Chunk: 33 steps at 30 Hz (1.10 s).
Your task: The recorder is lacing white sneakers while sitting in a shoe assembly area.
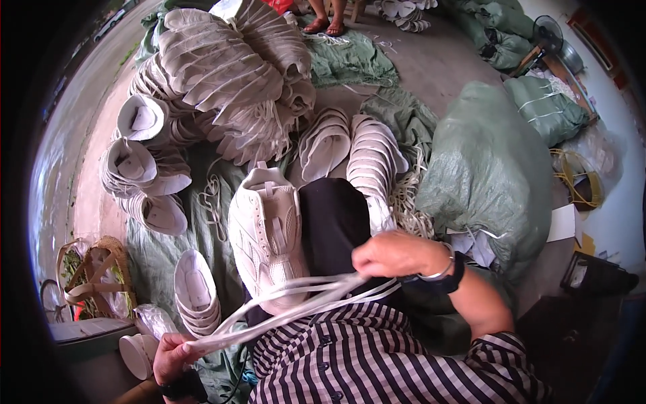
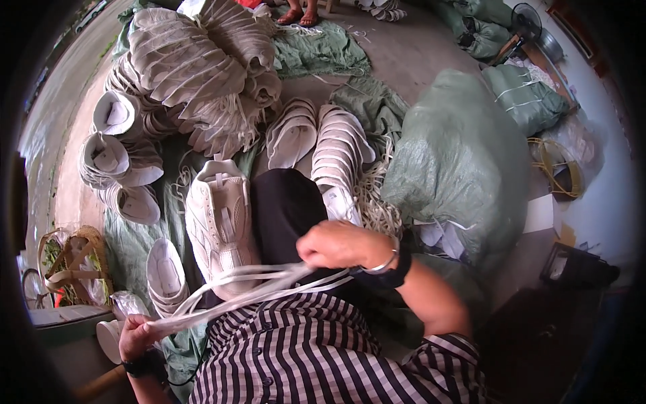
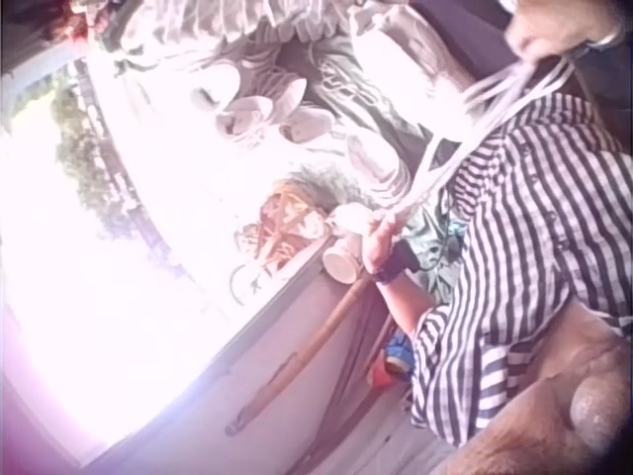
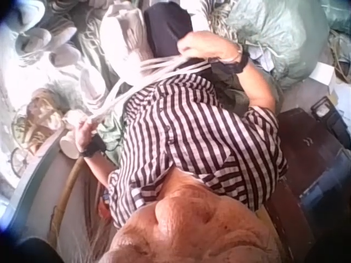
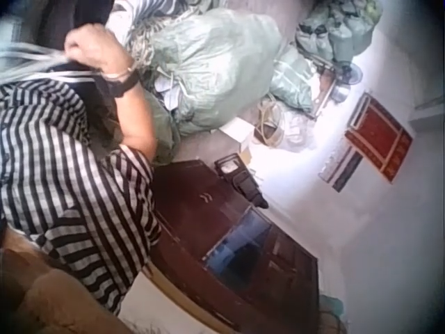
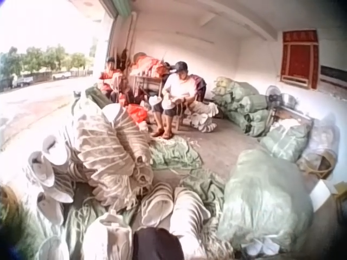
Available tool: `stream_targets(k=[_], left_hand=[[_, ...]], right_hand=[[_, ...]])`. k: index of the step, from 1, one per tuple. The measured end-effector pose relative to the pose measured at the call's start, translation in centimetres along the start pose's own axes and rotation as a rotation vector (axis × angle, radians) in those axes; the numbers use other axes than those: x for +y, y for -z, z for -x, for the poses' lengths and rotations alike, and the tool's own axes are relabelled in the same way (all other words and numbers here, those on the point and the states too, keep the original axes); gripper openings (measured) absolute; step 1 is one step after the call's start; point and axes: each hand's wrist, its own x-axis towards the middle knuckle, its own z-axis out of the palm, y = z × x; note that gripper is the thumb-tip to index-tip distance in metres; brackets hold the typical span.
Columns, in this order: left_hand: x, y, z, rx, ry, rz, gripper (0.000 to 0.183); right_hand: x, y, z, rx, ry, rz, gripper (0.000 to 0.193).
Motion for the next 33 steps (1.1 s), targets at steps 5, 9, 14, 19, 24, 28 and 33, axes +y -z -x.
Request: stream_targets(k=[5, 9, 14, 19, 24, 28, 33], left_hand=[[-3.2, 0.3, -0.4, 0.024, 0.165, -0.131, 0.024], [-3.0, -0.4, -1.6, 0.126, 0.064, 0.013, 0.022], [-0.8, -2.1, -3.0, -0.006, -0.062, 0.052, 0.025], [2.6, -6.0, -5.5, -0.128, -0.028, -0.292, 0.036], [9.7, -12.7, -7.2, -0.085, -0.480, -0.432, 0.063], [11.9, -19.5, -7.9, -0.499, -0.646, -0.243, 0.066], [12.1, -18.6, -8.7, -0.314, -0.425, -0.099, 0.020]], right_hand=[[1.8, 1.5, 6.4, -0.297, -0.474, -0.357, 0.020], [-0.5, 2.4, 9.4, -0.273, -0.483, -0.396, 0.015], [-4.5, 5.7, 12.7, 0.886, 0.147, -0.894, 0.018], [-4.9, 5.3, 9.9, 1.153, 0.281, -0.845, 0.019], [-10.1, 5.2, 4.9, 0.359, 0.129, -0.979, 0.013], [-13.8, 4.8, 1.5, -0.003, 0.219, -0.890, 0.024], [-6.8, 9.1, 4.8, 0.620, 0.004, -1.042, 0.028]])
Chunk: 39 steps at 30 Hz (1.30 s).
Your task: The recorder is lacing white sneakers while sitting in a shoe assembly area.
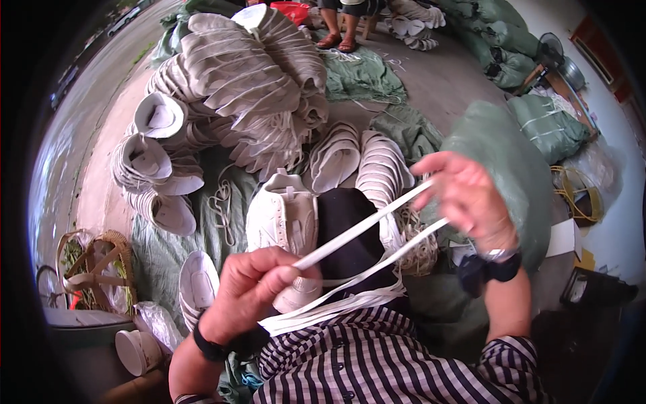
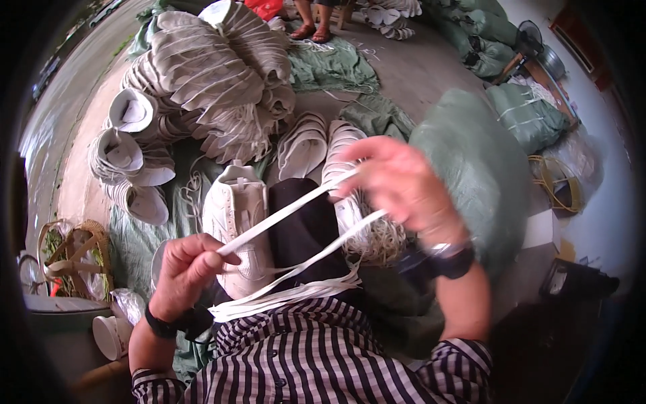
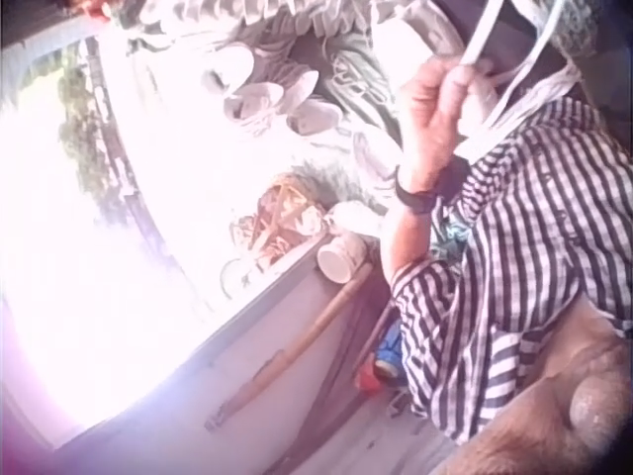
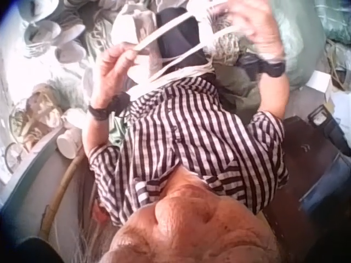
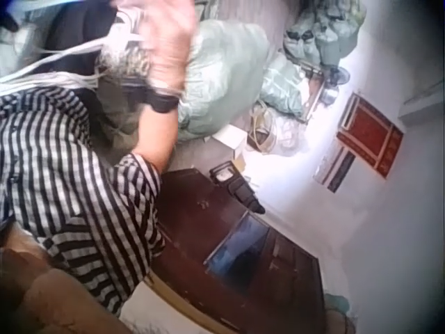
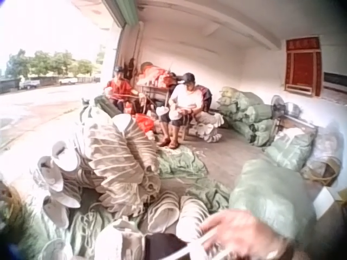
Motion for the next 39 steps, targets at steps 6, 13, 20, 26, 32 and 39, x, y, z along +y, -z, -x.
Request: stream_targets(k=[6, 13, 20, 26, 32, 39], left_hand=[[-2.0, 6.4, 1.3, -0.069, 0.215, -0.515, 0.021], [-5.1, 5.4, 1.3, -0.069, 0.337, -0.486, 0.015], [-6.0, 2.9, 0.7, -0.074, 0.185, -0.535, 0.012], [-5.3, 2.2, -0.4, -0.015, 0.077, -0.618, 0.011], [-5.8, 2.8, -2.4, 0.345, -0.079, -0.801, 0.070], [-6.8, 1.7, -3.5, 0.202, -0.169, -1.464, 0.081]], right_hand=[[6.3, 15.4, 3.5, 0.559, -0.047, 0.446, 0.027], [11.7, 25.2, 7.6, 0.762, -0.080, 0.978, 0.020], [12.0, 13.5, 2.7, 0.303, 0.037, 1.647, 0.032], [13.4, -8.1, -3.8, -0.290, 0.597, 0.598, 0.033], [12.6, -7.1, -8.9, -0.069, 0.295, 0.498, 0.017], [14.2, -4.7, -14.2, -0.243, 0.520, 0.776, 0.013]])
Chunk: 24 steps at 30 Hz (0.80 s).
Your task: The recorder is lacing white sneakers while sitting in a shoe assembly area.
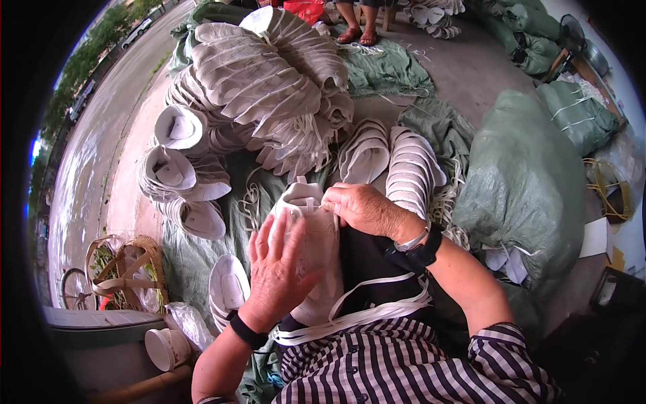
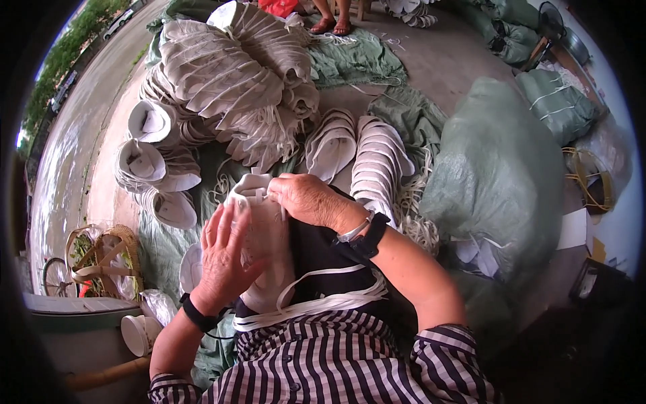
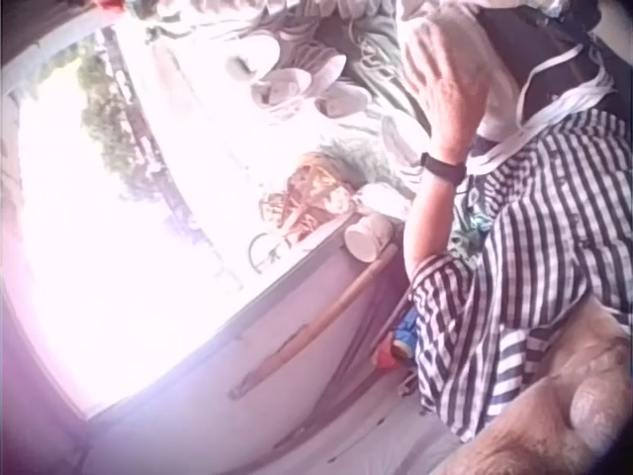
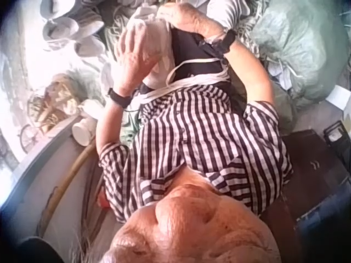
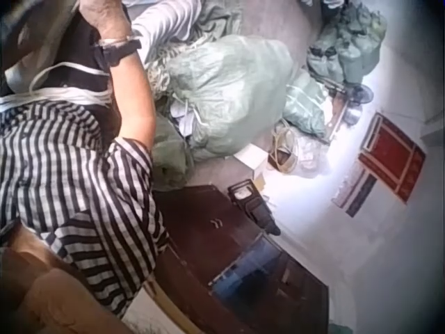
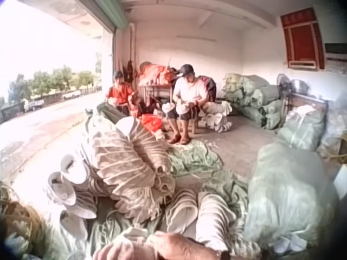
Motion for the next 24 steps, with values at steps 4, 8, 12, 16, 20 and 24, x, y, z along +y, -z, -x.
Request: stream_targets(k=[4, 8, 12, 16, 20, 24], left_hand=[[0.1, -0.4, -0.8, -0.177, -0.401, -0.163, 0.071], [0.2, -0.4, -0.8, -0.181, -0.260, 0.021, 0.069], [0.4, -0.1, -0.5, -0.205, -0.317, -0.107, 0.066], [0.8, -0.2, -0.3, -0.232, -0.321, -0.219, 0.060], [1.1, -0.5, -0.1, -0.244, -0.310, -0.166, 0.056], [1.0, -0.7, 0.6, -0.271, -0.369, -0.149, 0.049]], right_hand=[[0.0, -0.7, -0.2, 0.083, 0.144, 0.126, 0.009], [-0.3, -0.8, -0.3, 0.049, 0.082, 0.168, 0.012], [-0.9, -0.8, -0.1, 0.044, 0.123, 0.331, 0.009], [-2.0, -0.5, 0.2, 0.041, 0.183, 0.335, 0.006], [-2.6, -0.4, 0.2, 0.052, 0.160, 0.271, 0.007], [-2.3, -1.0, -0.6, 0.067, 0.209, 0.280, 0.006]])
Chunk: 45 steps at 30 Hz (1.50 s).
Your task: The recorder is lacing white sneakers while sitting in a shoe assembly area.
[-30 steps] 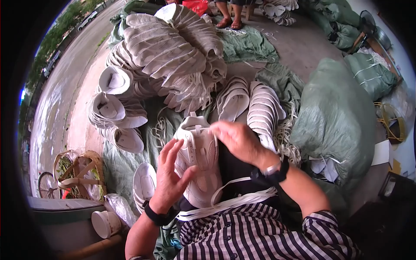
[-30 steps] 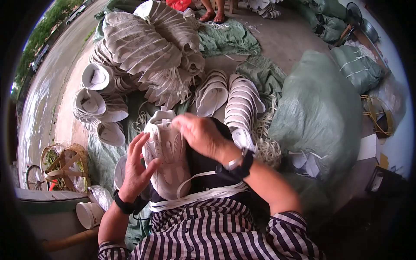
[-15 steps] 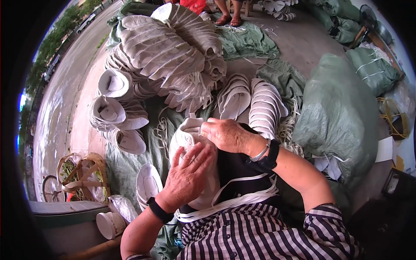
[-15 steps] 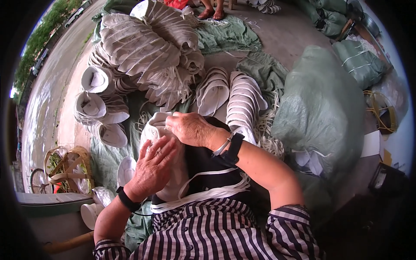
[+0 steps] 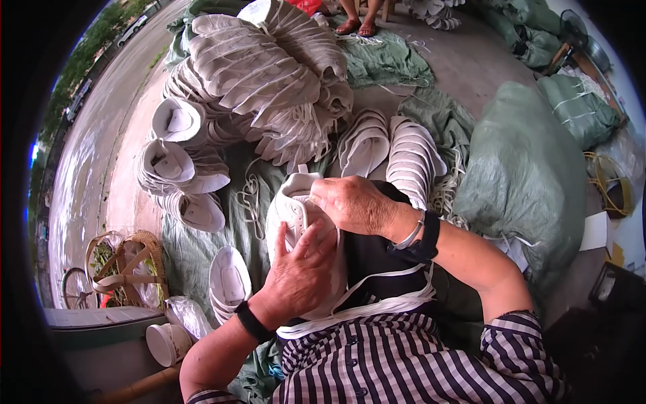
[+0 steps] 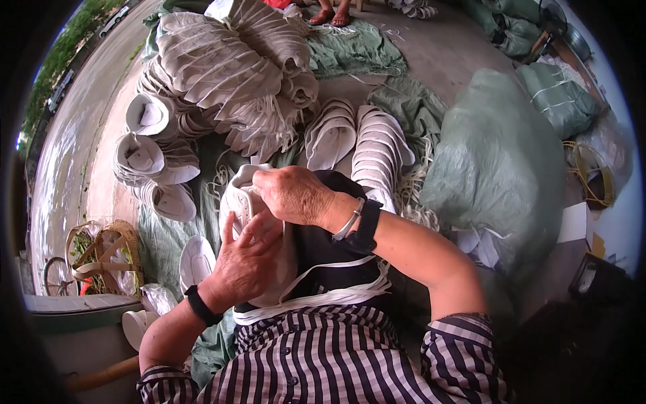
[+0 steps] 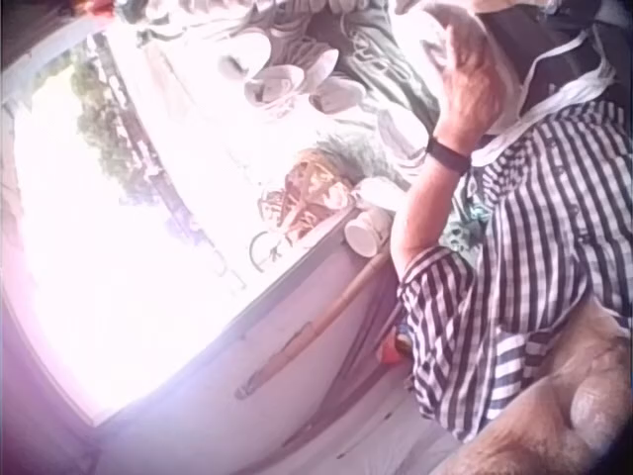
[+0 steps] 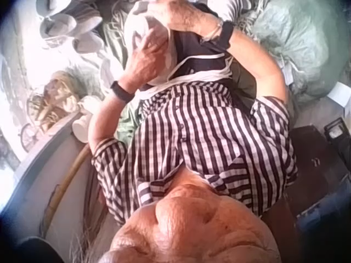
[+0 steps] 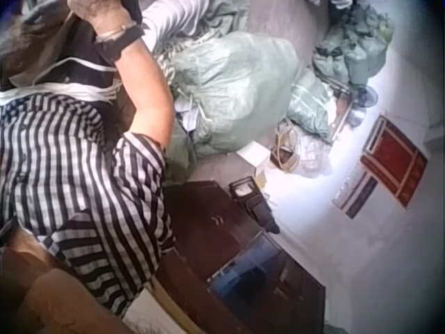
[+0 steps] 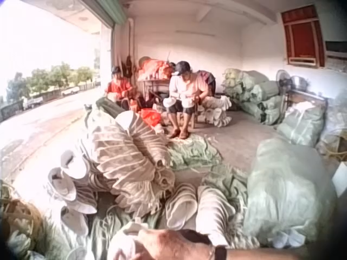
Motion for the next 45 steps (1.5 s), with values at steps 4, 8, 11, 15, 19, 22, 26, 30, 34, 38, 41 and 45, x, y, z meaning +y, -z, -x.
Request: stream_targets(k=[4, 8, 11, 15, 19, 22, 26, 30, 34, 38, 41, 45], left_hand=[[-0.9, -0.7, 0.7, 0.097, -0.045, 0.092, 0.045], [-1.8, -1.2, 1.9, 0.053, -0.089, 0.190, 0.040], [-1.7, -1.5, 3.0, 0.097, -0.110, 0.257, 0.038], [-1.7, -2.0, 3.2, 0.148, -0.073, 0.341, 0.036], [-1.7, -2.2, 3.2, 0.312, -0.055, 0.402, 0.035], [-0.9, -2.4, 3.7, 0.386, 0.074, 0.390, 0.037], [0.1, -2.6, 3.6, 0.352, 0.082, 0.357, 0.038], [-0.2, -1.6, 2.7, 0.372, 0.095, 0.371, 0.033], [-0.9, -1.6, 1.3, 0.413, 0.549, 0.772, 0.019], [-1.3, -2.3, 0.6, 0.366, 0.663, 0.823, 0.027], [-1.5, -2.6, 0.5, 0.380, 0.638, 0.811, 0.029], [-1.4, -2.3, 0.5, 0.315, 0.708, 0.801, 0.032]], right_hand=[[1.4, -0.9, -1.9, -0.238, 0.036, 0.208, 0.009], [2.7, -0.9, -3.4, -0.589, 0.196, 0.427, 0.015], [3.1, -0.6, -3.6, -0.706, -0.385, -0.030, 0.015], [2.7, -0.2, -2.6, -0.524, -0.677, -0.509, 0.026], [1.5, 0.0, -0.7, -0.060, -0.641, -0.825, 0.024], [0.7, -0.8, -0.3, -0.102, -0.496, -0.657, 0.022], [1.4, -1.9, -1.7, -0.134, -0.411, -0.367, 0.023], [1.4, -1.0, -1.3, -0.085, -0.570, -0.624, 0.025], [-1.7, 0.1, 2.5, -0.045, -0.609, -0.759, 0.018], [-5.2, -0.3, 6.0, -0.031, -0.832, -0.831, 0.008], [-5.6, -1.5, 6.8, 0.000, -0.829, -0.736, 0.004], [-5.1, -2.8, 7.0, 0.070, -0.642, -0.533, 0.004]])
